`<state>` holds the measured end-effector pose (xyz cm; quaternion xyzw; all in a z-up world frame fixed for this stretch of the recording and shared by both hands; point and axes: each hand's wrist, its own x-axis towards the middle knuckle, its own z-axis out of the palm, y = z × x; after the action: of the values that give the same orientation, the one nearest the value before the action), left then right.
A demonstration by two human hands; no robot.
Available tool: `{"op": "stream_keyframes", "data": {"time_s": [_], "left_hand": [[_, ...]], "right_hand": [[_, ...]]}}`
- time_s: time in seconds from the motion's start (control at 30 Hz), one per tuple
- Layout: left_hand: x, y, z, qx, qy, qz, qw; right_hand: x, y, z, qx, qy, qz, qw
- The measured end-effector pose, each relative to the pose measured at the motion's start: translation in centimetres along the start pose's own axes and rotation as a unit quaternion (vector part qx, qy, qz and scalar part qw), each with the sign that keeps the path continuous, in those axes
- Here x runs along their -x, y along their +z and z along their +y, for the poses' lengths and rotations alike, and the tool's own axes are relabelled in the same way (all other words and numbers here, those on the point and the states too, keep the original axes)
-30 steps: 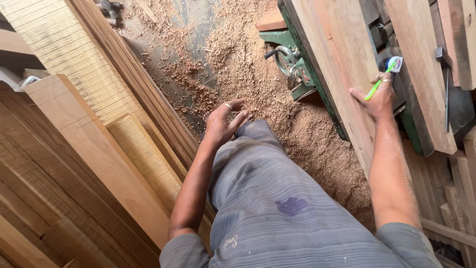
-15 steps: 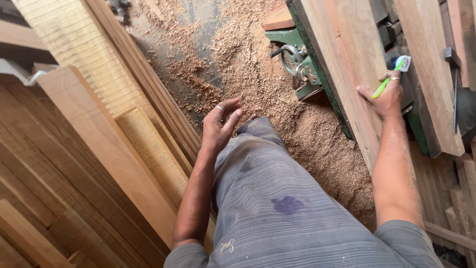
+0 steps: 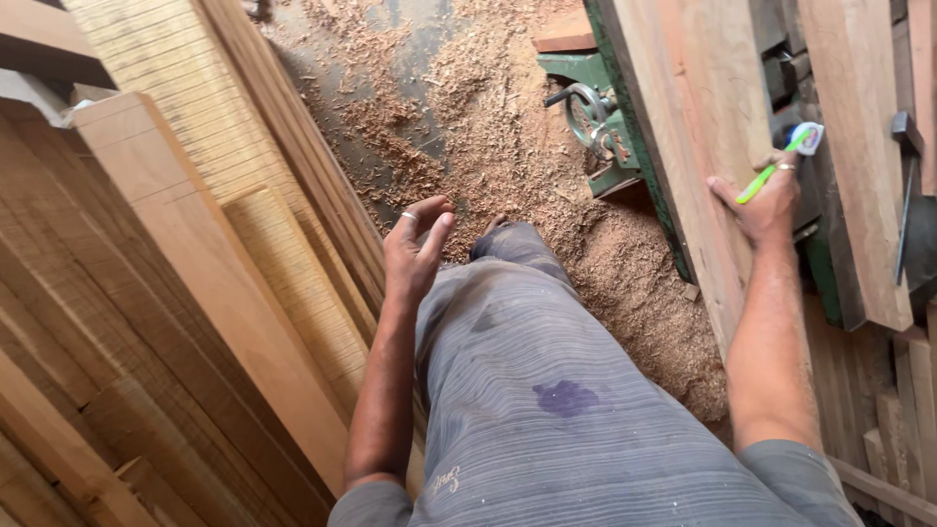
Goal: The person uses a try square and a green pencil to mark straight lines on wooden planks. They repeatedly position the square on the wood and draw lines along its edge, moving between different planks in a workshop setting.
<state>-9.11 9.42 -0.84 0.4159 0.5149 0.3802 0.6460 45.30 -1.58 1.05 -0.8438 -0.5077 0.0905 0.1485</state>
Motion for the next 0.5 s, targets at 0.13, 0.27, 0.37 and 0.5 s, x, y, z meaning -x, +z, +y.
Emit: {"op": "stream_keyframes", "data": {"time_s": [0.13,0.27,0.37,0.5], "left_hand": [[-0.2,1.1,-0.4,-0.021,0.006,0.014,1.000],[0.6,3.6,-0.7,-0.007,0.005,0.030,1.000],[1.4,6.3,-0.7,-0.017,0.026,0.061,0.998],[2.7,10.3,-1.3,-0.083,0.041,0.044,0.995]], "right_hand": [[0.1,0.2,0.3,0.017,0.001,0.000,1.000],[0.0,0.5,0.0,0.054,-0.017,0.008,0.998],[-0.2,0.2,-1.1,0.058,-0.018,0.011,0.998],[-0.2,-0.1,-2.2,0.032,0.008,-0.013,0.999]]}}
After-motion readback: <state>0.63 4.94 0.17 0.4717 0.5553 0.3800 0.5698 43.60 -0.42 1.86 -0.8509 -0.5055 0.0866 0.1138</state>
